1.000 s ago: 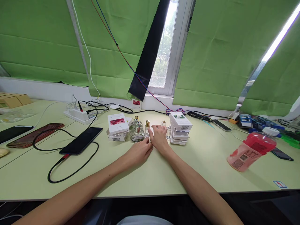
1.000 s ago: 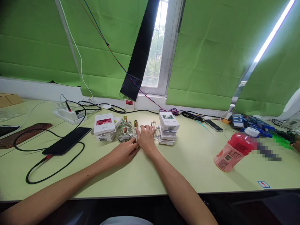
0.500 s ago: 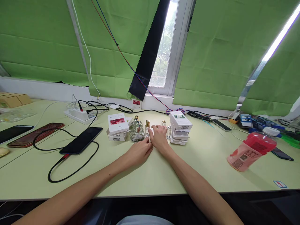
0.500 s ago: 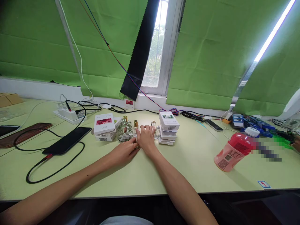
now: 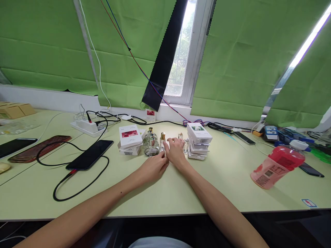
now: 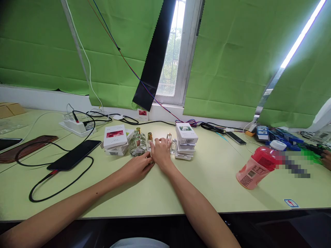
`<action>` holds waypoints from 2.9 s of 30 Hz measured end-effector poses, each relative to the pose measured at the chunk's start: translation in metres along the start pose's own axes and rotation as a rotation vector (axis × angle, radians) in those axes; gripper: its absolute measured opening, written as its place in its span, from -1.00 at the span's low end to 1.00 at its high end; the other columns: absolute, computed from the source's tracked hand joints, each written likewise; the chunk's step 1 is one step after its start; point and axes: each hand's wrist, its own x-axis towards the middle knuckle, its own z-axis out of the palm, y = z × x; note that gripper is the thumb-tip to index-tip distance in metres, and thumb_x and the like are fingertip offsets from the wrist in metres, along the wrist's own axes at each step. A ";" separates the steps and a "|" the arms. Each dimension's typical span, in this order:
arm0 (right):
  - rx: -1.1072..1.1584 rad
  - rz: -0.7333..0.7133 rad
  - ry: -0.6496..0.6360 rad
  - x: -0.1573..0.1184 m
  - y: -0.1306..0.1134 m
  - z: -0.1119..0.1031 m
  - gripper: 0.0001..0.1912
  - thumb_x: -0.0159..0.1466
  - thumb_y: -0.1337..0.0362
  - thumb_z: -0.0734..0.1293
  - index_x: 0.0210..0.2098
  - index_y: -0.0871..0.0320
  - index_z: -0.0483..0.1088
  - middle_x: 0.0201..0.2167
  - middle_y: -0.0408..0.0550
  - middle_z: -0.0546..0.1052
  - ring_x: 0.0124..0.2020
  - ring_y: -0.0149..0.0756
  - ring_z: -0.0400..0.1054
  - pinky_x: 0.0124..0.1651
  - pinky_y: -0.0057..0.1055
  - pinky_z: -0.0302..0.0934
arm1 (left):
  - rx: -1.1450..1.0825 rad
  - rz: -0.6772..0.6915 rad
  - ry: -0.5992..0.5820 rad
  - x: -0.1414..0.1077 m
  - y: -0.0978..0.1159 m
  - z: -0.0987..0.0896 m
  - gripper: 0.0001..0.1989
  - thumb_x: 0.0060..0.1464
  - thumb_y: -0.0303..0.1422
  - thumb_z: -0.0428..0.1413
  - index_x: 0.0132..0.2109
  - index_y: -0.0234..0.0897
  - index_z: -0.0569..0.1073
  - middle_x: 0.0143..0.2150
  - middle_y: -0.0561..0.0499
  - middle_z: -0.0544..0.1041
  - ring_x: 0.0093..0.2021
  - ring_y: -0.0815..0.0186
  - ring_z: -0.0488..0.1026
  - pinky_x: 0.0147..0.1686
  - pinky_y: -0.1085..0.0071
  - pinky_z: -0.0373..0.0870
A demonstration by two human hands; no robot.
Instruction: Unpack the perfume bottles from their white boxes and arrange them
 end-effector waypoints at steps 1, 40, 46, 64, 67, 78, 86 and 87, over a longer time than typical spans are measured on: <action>-0.002 0.002 -0.001 0.000 0.000 0.000 -0.65 0.48 0.11 0.17 -0.02 0.16 0.49 -0.03 0.14 0.53 0.08 -0.07 0.32 0.29 -0.10 -0.12 | -0.003 -0.002 -0.003 0.000 0.000 0.000 -0.67 0.36 -0.35 -0.13 -0.13 -0.29 0.53 -0.06 -0.17 0.46 -0.21 0.19 0.51 -0.27 0.30 0.39; -0.047 0.039 0.087 -0.003 -0.006 -0.005 -0.61 0.48 0.08 0.15 0.08 0.16 0.44 0.20 0.27 0.36 0.33 0.05 0.10 0.26 -0.08 0.11 | 0.007 -0.015 -0.043 0.001 -0.003 0.000 -0.72 0.28 -0.49 -0.10 -0.16 -0.29 0.52 -0.07 -0.17 0.45 -0.23 0.20 0.50 -0.29 0.31 0.35; -0.067 0.028 0.217 -0.002 -0.007 -0.004 -0.58 0.47 0.08 0.16 0.15 0.20 0.40 0.26 0.33 0.26 0.36 0.14 0.00 0.29 0.03 0.04 | 0.005 -0.013 -0.018 0.001 -0.006 0.005 -0.70 0.31 -0.45 -0.12 -0.11 -0.27 0.52 -0.07 -0.16 0.45 -0.27 0.22 0.49 -0.31 0.31 0.34; 0.021 0.084 0.128 0.004 -0.004 0.000 -0.50 0.48 0.09 0.13 0.30 0.19 0.26 0.40 0.37 0.08 0.47 0.25 -0.15 0.32 0.16 0.05 | 0.046 -0.009 -0.032 0.001 -0.003 0.002 -0.70 0.32 -0.43 -0.13 -0.09 -0.28 0.50 -0.10 -0.13 0.45 -0.27 0.22 0.47 -0.33 0.32 0.30; 0.060 0.091 0.097 0.005 -0.003 -0.002 -0.49 0.49 0.08 0.09 0.31 0.17 0.26 0.42 0.33 0.08 0.49 0.26 -0.20 0.33 0.19 0.02 | 0.049 -0.011 -0.030 0.001 -0.003 0.002 -0.71 0.31 -0.44 -0.13 -0.11 -0.29 0.50 -0.10 -0.13 0.45 -0.28 0.23 0.46 -0.34 0.32 0.29; 0.126 0.057 0.109 0.008 0.003 0.002 -0.50 0.50 0.12 0.05 0.25 0.24 0.32 0.34 0.41 0.19 0.45 0.31 -0.14 0.30 0.24 0.01 | 0.038 0.005 -0.016 0.001 -0.005 0.004 -0.71 0.31 -0.46 -0.12 -0.07 -0.29 0.49 -0.09 -0.14 0.43 -0.27 0.21 0.47 -0.33 0.32 0.29; 0.150 -0.029 0.265 0.010 0.008 0.005 -0.63 0.50 0.19 0.08 0.08 0.17 0.41 0.09 0.24 0.45 0.25 0.05 0.17 0.25 0.08 0.10 | 0.021 -0.009 -0.026 0.000 -0.005 0.002 -0.69 0.32 -0.44 -0.14 0.02 -0.26 0.47 -0.08 -0.13 0.43 -0.29 0.22 0.46 -0.35 0.32 0.27; 0.150 -0.036 0.254 0.010 0.009 0.003 -0.64 0.50 0.19 0.08 0.06 0.17 0.42 0.05 0.22 0.47 0.20 0.01 0.22 0.24 0.03 0.11 | 0.022 -0.009 -0.024 0.000 -0.005 0.002 -0.69 0.32 -0.44 -0.14 0.02 -0.26 0.47 -0.10 -0.12 0.43 -0.29 0.22 0.46 -0.36 0.33 0.26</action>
